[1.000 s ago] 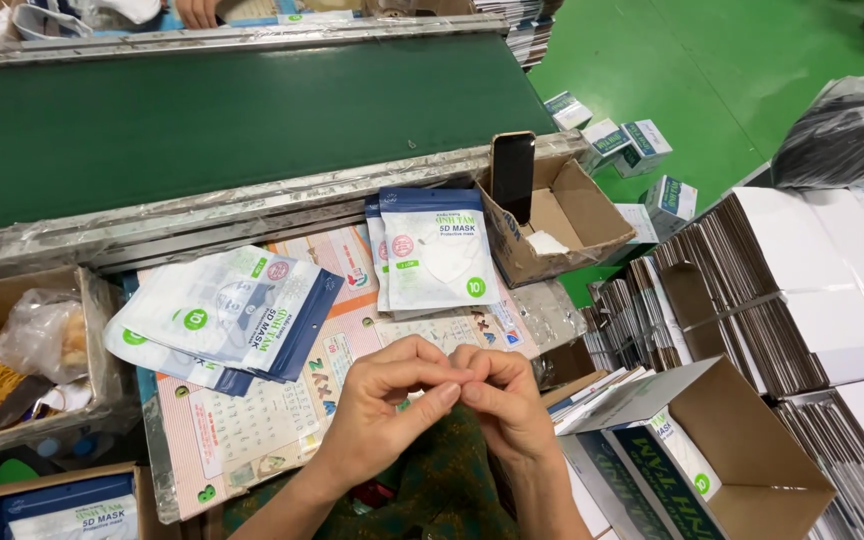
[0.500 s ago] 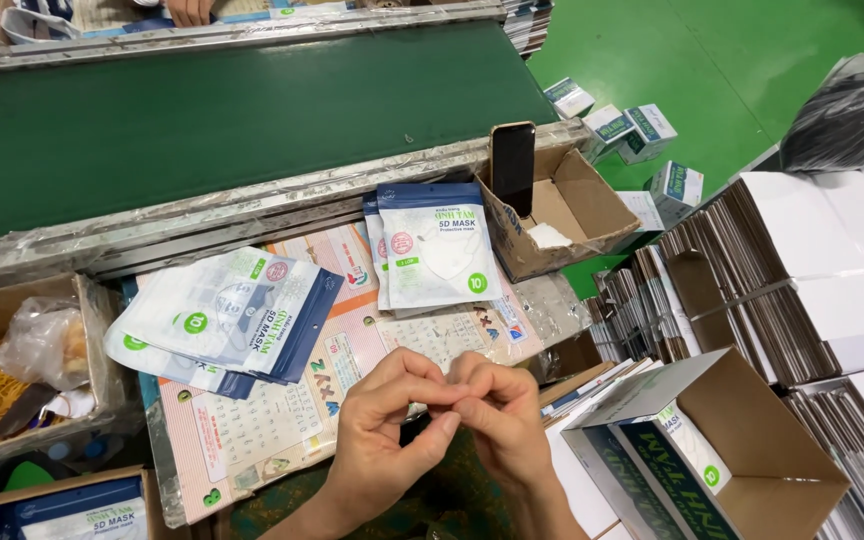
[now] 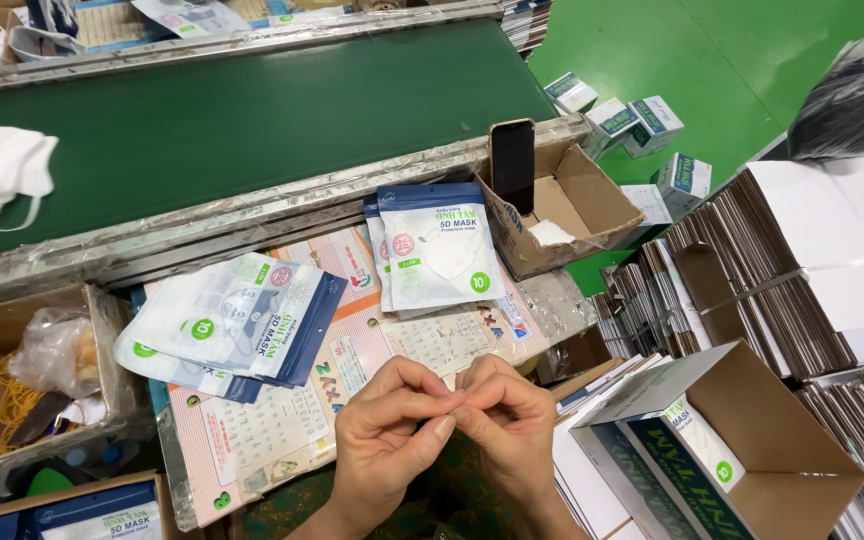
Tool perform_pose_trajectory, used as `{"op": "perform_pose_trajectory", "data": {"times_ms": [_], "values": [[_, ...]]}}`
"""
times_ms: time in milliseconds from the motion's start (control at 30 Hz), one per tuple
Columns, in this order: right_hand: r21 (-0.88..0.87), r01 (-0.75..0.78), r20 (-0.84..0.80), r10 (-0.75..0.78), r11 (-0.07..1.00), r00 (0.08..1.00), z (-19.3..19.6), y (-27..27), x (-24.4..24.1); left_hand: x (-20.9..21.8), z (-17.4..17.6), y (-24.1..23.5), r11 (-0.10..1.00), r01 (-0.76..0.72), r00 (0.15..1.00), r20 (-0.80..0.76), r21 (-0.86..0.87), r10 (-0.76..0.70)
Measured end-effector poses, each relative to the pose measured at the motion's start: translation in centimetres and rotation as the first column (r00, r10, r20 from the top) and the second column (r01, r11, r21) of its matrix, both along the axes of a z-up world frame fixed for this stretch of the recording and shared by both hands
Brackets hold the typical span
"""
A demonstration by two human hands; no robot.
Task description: Packing face masks into plastic bags and sealing them in a cardboard box.
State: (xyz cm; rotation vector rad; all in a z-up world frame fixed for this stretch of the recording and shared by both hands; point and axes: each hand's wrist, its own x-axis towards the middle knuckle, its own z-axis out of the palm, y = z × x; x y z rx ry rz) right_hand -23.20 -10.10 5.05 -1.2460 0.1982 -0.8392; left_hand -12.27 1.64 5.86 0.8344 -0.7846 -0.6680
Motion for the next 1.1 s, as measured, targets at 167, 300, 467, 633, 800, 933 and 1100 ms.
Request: {"op": "perform_pose_trajectory", "data": {"times_ms": [167, 300, 467, 633, 800, 933, 1100], "values": [[-0.106, 0.071, -0.003, -0.071, 0.992, 0.997, 0.2, 0.2, -0.1, -0.2, -0.4, -0.1, 0.999, 0.035, 0.994, -0.102, -0.003, -0.035], [-0.310, 0.201, -0.025, -0.219, 0.929, 0.975, 0.4, 0.6, 0.0, -0.3, 0.0, -0.4, 0.998, 0.052, 0.983, -0.176, -0.037, -0.058], [-0.325, 0.233, -0.013, -0.251, 0.917, 0.968, 0.5, 0.7, 0.4, -0.3, -0.5, -0.5, 0.998, 0.060, 0.973, -0.222, -0.027, -0.064], [-0.277, 0.188, -0.024, -0.203, 0.942, 0.979, 0.5, 0.3, 0.6, -0.2, -0.2, -0.5, 0.998, 0.058, 0.969, -0.240, 0.013, -0.053], [-0.289, 0.215, -0.032, -0.233, 0.933, 0.972, 0.2, 0.0, 0.5, 0.5, 0.2, -0.3, 0.996, 0.056, 0.987, -0.153, 0.072, -0.045], [-0.384, 0.230, -0.061, -0.274, 0.894, 0.960, -0.5, -0.3, 0.4, 1.2, -0.8, -0.6, 0.997, 0.000, 0.993, -0.117, 0.078, 0.010], [-0.407, 0.416, 0.055, -0.432, 0.814, 0.900, 2.2, 0.2, 1.9, 2.9, -1.9, -1.3, 0.971, -0.202, 0.979, 0.025, 0.129, 0.201]]}}
